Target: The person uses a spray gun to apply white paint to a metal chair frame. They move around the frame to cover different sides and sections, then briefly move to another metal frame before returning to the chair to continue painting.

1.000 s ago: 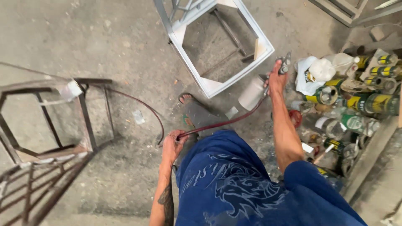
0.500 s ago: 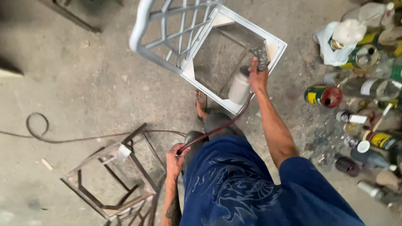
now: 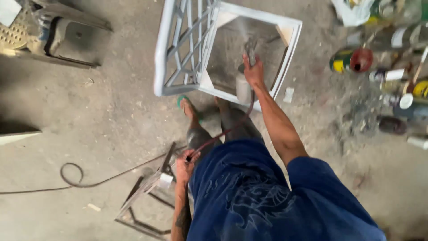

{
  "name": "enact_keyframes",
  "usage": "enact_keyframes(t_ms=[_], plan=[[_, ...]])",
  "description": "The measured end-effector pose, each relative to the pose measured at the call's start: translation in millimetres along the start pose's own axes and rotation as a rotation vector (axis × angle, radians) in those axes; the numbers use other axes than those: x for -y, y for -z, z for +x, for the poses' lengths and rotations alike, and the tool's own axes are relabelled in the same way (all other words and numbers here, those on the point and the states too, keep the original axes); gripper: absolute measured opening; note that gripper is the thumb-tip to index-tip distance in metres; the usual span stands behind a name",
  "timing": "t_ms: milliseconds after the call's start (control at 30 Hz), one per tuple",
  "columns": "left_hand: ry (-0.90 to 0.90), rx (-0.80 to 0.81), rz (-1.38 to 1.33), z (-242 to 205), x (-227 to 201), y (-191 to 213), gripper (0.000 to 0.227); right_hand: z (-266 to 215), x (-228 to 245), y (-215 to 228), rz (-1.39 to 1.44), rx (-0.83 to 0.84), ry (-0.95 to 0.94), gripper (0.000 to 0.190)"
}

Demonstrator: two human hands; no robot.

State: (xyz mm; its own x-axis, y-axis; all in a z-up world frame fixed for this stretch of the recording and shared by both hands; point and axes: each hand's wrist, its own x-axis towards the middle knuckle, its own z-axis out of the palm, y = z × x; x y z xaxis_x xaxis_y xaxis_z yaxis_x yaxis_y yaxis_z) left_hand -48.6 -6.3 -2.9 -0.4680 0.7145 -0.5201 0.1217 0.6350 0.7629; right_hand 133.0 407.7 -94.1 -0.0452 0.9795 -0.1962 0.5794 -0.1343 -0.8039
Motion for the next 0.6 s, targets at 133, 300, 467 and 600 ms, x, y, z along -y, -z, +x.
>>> enact_keyframes(t_ms=[133, 300, 467, 600], plan=[[-0.023, 0.062, 0.068, 31.0, -7.2, 46.4, 0.026, 2.7, -1.8, -18.5, -0.021, -0.153, -0.159, 0.070], [0.061, 0.198, 0.083, 75.1, -10.8, 97.7, 0.011, -10.2, -12.6, -23.0, -0.014, -0.417, -0.333, 0.065], [0.050, 0.235, 0.101, 96.7, -24.8, 124.0, 0.006, -27.4, 13.1, -15.5, 0.029, -0.550, -0.467, 0.061], [0.030, 0.248, 0.154, 111.4, -24.4, 128.0, 0.005, -25.4, -4.7, -11.9, 0.073, -0.656, -0.529, 0.058]])
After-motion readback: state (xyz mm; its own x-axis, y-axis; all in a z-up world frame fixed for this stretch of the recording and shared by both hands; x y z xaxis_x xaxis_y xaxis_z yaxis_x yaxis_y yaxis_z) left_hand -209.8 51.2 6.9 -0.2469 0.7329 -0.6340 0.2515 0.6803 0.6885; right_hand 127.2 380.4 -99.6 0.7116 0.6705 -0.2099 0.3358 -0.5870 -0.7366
